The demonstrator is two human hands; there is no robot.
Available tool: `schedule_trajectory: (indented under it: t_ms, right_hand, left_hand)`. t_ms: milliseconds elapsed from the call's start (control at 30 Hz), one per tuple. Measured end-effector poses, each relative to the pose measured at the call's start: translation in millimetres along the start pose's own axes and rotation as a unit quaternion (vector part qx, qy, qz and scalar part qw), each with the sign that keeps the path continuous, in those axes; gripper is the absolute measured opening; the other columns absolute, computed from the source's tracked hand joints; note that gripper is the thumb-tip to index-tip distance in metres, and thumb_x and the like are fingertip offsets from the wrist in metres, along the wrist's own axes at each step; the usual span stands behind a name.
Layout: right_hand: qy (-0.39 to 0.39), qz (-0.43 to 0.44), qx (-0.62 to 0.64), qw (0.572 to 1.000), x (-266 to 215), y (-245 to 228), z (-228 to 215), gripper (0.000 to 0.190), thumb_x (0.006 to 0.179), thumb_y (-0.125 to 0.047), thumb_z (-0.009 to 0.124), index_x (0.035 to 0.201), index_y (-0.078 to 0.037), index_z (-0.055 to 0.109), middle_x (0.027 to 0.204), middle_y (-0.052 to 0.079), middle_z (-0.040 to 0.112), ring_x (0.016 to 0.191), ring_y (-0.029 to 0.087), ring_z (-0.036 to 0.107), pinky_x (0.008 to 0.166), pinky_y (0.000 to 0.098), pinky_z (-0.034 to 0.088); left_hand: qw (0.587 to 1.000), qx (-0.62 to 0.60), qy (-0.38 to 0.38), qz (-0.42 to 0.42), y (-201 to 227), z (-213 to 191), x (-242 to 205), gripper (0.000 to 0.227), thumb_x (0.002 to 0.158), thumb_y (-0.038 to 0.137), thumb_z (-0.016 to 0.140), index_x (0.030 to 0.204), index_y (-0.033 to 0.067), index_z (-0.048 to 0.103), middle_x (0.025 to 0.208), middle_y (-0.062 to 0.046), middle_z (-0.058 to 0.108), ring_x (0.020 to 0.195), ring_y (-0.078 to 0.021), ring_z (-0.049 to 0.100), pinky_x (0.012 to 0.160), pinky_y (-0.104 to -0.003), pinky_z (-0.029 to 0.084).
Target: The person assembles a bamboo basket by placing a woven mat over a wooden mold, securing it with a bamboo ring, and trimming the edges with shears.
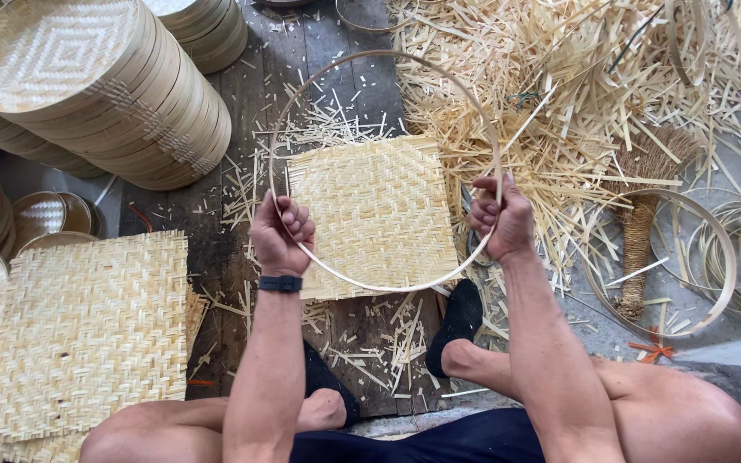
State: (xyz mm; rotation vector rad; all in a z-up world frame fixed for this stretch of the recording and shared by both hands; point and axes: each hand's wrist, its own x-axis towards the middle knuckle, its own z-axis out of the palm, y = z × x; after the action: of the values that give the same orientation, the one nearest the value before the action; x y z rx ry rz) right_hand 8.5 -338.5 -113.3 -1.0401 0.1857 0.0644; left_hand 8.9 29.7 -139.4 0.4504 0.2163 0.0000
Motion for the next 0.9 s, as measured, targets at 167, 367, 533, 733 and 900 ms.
schedule_trajectory:
  t_ms: [167,367,533,733,900]
  right_hand:
    - [-0.081,0.009,-0.081,0.993,-1.5,-27.6,-11.2,0.044,0.109,-0.036,0.049,0.095,-0.001,0.072,0.058,-0.008,0.035,0.046,0.005,0.032,0.04,0.0221,0.028]
    - [-0.054,0.008,-0.114,0.992,2.6,-25.3,-18.1,0.042,0.109,-0.038,0.054,0.082,-0.006,0.061,0.058,-0.007,0.035,0.045,0.006,0.034,0.039,0.0231,0.028]
    - [-0.069,0.023,-0.047,0.996,6.6,-14.3,-19.0,0.043,0.109,-0.038,0.053,0.082,-0.006,0.06,0.058,-0.007,0.036,0.046,0.006,0.034,0.041,0.0233,0.029]
    - [0.035,-0.015,0.04,0.998,14.8,14.5,-10.6,0.043,0.11,-0.037,0.046,0.087,-0.005,0.064,0.056,-0.005,0.037,0.046,0.008,0.035,0.04,0.0237,0.032]
    - [0.068,-0.013,0.034,0.997,28.3,22.5,-19.8,0.04,0.112,-0.035,0.047,0.088,-0.007,0.062,0.059,-0.006,0.04,0.047,0.007,0.037,0.039,0.0236,0.033]
  left_hand:
    - [0.952,0.286,-0.001,-0.114,49.2,33.3,5.6,0.037,0.099,0.036,0.057,0.082,0.0055,0.068,0.054,0.004,0.049,0.044,-0.0067,0.043,0.04,-0.022,0.036]
    - [0.956,0.274,0.025,-0.105,63.5,36.5,22.5,0.038,0.099,0.028,0.073,0.071,0.0105,0.053,0.052,0.005,0.045,0.038,-0.0061,0.036,0.032,-0.022,0.029]
    - [0.93,0.353,0.029,-0.101,68.6,43.0,18.2,0.04,0.099,0.038,0.07,0.082,0.0016,0.066,0.051,0.006,0.042,0.038,-0.0049,0.035,0.034,-0.021,0.029]
    - [0.971,0.192,0.117,-0.086,27.0,9.6,0.1,0.048,0.099,0.048,0.052,0.096,0.0041,0.07,0.06,0.003,0.055,0.052,-0.0089,0.051,0.048,-0.023,0.044]
    - [0.985,0.102,0.092,-0.104,9.4,-45.9,22.1,0.043,0.102,0.043,0.065,0.079,0.0074,0.062,0.05,0.006,0.042,0.039,-0.0054,0.035,0.035,-0.022,0.029]
